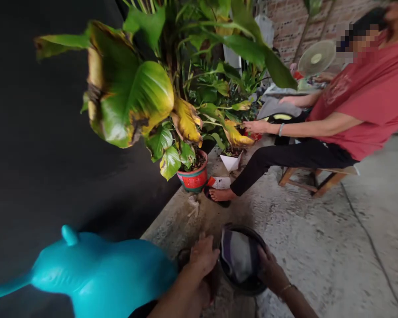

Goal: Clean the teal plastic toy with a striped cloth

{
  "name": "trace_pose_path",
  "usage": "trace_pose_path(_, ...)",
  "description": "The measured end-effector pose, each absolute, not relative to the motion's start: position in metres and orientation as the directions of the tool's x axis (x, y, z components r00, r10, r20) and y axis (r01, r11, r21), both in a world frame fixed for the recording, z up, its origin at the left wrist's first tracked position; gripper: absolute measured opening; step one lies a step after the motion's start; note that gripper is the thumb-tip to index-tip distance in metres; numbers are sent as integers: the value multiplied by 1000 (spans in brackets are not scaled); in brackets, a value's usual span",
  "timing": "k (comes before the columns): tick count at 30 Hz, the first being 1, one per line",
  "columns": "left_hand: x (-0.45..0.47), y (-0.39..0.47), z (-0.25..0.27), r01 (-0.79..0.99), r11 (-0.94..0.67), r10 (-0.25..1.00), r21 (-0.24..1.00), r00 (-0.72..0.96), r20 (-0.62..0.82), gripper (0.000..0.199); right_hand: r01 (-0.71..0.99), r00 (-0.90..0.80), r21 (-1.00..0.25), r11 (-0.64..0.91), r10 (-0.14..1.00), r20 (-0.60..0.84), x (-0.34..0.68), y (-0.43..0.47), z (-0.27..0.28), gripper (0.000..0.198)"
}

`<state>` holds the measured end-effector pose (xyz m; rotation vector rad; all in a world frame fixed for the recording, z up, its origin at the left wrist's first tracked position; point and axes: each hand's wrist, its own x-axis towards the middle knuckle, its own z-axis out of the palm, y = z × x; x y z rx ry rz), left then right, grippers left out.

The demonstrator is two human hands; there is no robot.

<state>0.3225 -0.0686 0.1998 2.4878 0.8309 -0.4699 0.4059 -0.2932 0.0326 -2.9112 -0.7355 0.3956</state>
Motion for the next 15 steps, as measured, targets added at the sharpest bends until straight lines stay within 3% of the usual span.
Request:
trace_pose_path(7, 333, -47, 208, 651, -689, 453, 318, 730, -512, 51, 600, 718, -122, -791, 599, -355, 430, -262, -22, 94)
trace_pose_path(9, 337, -48, 212, 640, -684, 433, 349, 741, -513, 51, 624, 702, -97, -775, 611, -364, 432, -248, -30, 89)
trace_pose_path(12, 342, -50, 221, 617, -667, 403, 418, 770, -495, 51, 635, 706, -64, -770, 611, -358, 426, -235, -37, 64)
trace_pose_path(15, 345, -49, 229, 615, -639, 383, 461, 775, -502, 51, 640, 702, -55, -766, 612, -364, 417, -230, -47, 61)
